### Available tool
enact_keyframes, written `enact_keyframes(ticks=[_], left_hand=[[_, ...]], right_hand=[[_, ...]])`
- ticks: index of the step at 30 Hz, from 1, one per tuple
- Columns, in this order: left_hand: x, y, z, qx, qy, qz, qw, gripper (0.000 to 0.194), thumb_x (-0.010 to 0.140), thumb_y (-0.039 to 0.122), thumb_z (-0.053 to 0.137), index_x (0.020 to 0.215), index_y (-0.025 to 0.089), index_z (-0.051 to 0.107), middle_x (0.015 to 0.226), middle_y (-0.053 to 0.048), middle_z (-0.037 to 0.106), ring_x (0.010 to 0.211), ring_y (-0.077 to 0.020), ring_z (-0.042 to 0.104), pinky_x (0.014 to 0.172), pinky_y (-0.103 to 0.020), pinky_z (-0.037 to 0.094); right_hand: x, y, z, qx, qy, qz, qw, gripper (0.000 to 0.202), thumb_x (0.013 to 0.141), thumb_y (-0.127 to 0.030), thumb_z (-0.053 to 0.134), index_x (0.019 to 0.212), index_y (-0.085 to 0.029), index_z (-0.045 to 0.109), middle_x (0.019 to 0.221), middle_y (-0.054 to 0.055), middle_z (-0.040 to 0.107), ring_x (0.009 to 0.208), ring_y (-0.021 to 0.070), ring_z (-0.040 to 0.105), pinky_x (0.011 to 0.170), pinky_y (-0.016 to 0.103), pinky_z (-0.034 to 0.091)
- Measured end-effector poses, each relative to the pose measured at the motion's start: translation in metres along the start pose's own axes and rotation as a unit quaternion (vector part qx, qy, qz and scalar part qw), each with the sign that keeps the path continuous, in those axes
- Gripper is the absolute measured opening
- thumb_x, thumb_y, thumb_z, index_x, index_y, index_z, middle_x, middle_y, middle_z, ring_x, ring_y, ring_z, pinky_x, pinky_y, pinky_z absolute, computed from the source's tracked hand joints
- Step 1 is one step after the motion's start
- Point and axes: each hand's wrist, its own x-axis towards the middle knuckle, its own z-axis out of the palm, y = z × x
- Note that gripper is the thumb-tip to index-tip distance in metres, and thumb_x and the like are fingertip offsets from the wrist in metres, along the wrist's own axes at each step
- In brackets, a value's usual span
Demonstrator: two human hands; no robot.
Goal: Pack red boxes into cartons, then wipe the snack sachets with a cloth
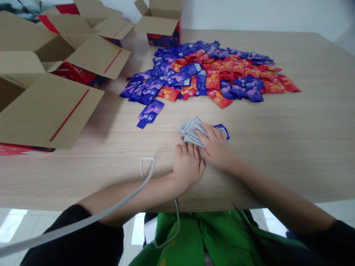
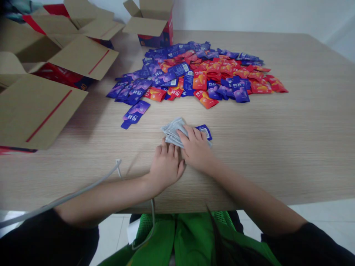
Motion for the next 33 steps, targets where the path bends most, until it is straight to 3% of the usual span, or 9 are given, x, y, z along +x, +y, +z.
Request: enact_keyframes(ticks=[3, 9, 14, 18, 27, 30, 33], left_hand=[[0.000, 0.002, -0.001, -0.006, -0.002, -0.006, 1.000, 0.062, 0.100, 0.039, 0.040, 0.149, 0.001, 0.047, 0.147, -0.026, 0.053, 0.142, -0.0539, 0.036, 0.102, -0.056, 0.041], [0.002, 0.005, -0.003, 0.006, -0.021, -0.018, 1.000, 0.068, 0.101, 0.038, 0.040, 0.158, 0.003, 0.033, 0.167, -0.021, 0.022, 0.144, -0.0555, 0.032, 0.103, -0.058, 0.042], [0.002, 0.006, -0.003, 0.008, -0.028, -0.019, 0.999, 0.069, 0.101, 0.038, 0.041, 0.159, 0.003, 0.029, 0.168, -0.019, 0.020, 0.144, -0.0543, 0.032, 0.105, -0.057, 0.042], [0.002, 0.006, -0.001, 0.013, -0.026, -0.021, 0.999, 0.070, 0.101, 0.039, 0.041, 0.159, 0.002, 0.029, 0.168, -0.020, 0.019, 0.144, -0.0544, 0.032, 0.105, -0.058, 0.041], [0.001, 0.006, 0.004, 0.017, -0.012, -0.031, 0.999, 0.074, 0.101, 0.040, 0.039, 0.155, -0.009, 0.028, 0.164, -0.030, 0.022, 0.146, -0.0516, 0.031, 0.108, -0.056, 0.038], [0.001, 0.006, 0.003, 0.013, -0.016, -0.033, 0.999, 0.073, 0.101, 0.040, 0.039, 0.157, -0.006, 0.028, 0.165, -0.028, 0.023, 0.146, -0.0513, 0.031, 0.108, -0.056, 0.037], [0.001, 0.006, 0.003, 0.018, -0.013, -0.033, 0.999, 0.073, 0.101, 0.040, 0.038, 0.157, -0.005, 0.028, 0.165, -0.027, 0.023, 0.145, -0.0515, 0.032, 0.107, -0.055, 0.038]], right_hand=[[-0.010, 0.014, -0.001, -0.004, 0.012, 0.023, 1.000, 0.057, 0.091, -0.024, 0.047, 0.147, -0.016, 0.051, 0.153, 0.018, 0.044, 0.132, 0.0358, 0.042, 0.105, 0.054, 0.037], [-0.020, 0.037, -0.003, -0.012, 0.028, 0.058, 0.998, 0.058, 0.091, -0.022, 0.046, 0.149, -0.016, 0.050, 0.152, 0.017, 0.044, 0.128, 0.0367, 0.044, 0.104, 0.055, 0.040], [-0.021, 0.070, -0.001, -0.032, 0.042, 0.140, 0.989, 0.061, 0.089, -0.022, 0.047, 0.148, -0.011, 0.050, 0.136, 0.023, 0.050, 0.118, 0.0384, 0.050, 0.098, 0.055, 0.046], [-0.023, 0.090, -0.006, 0.006, 0.026, 0.122, 0.992, 0.060, 0.089, -0.021, 0.044, 0.148, -0.011, 0.050, 0.130, 0.023, 0.053, 0.114, 0.0367, 0.053, 0.099, 0.054, 0.047], [-0.043, 0.078, -0.013, 0.129, 0.017, 0.085, 0.988, 0.061, 0.084, -0.016, 0.047, 0.145, -0.014, 0.050, 0.125, 0.017, 0.055, 0.117, 0.0313, 0.056, 0.106, 0.050, 0.047], [-0.030, 0.076, -0.029, 0.183, 0.061, 0.100, 0.976, 0.063, 0.082, -0.013, 0.046, 0.145, -0.018, 0.049, 0.125, 0.015, 0.056, 0.118, 0.0291, 0.058, 0.107, 0.050, 0.046], [-0.008, 0.054, -0.043, 0.190, 0.134, 0.087, 0.969, 0.066, 0.082, -0.011, 0.046, 0.147, -0.022, 0.047, 0.134, 0.014, 0.050, 0.123, 0.0279, 0.055, 0.108, 0.049, 0.045]])
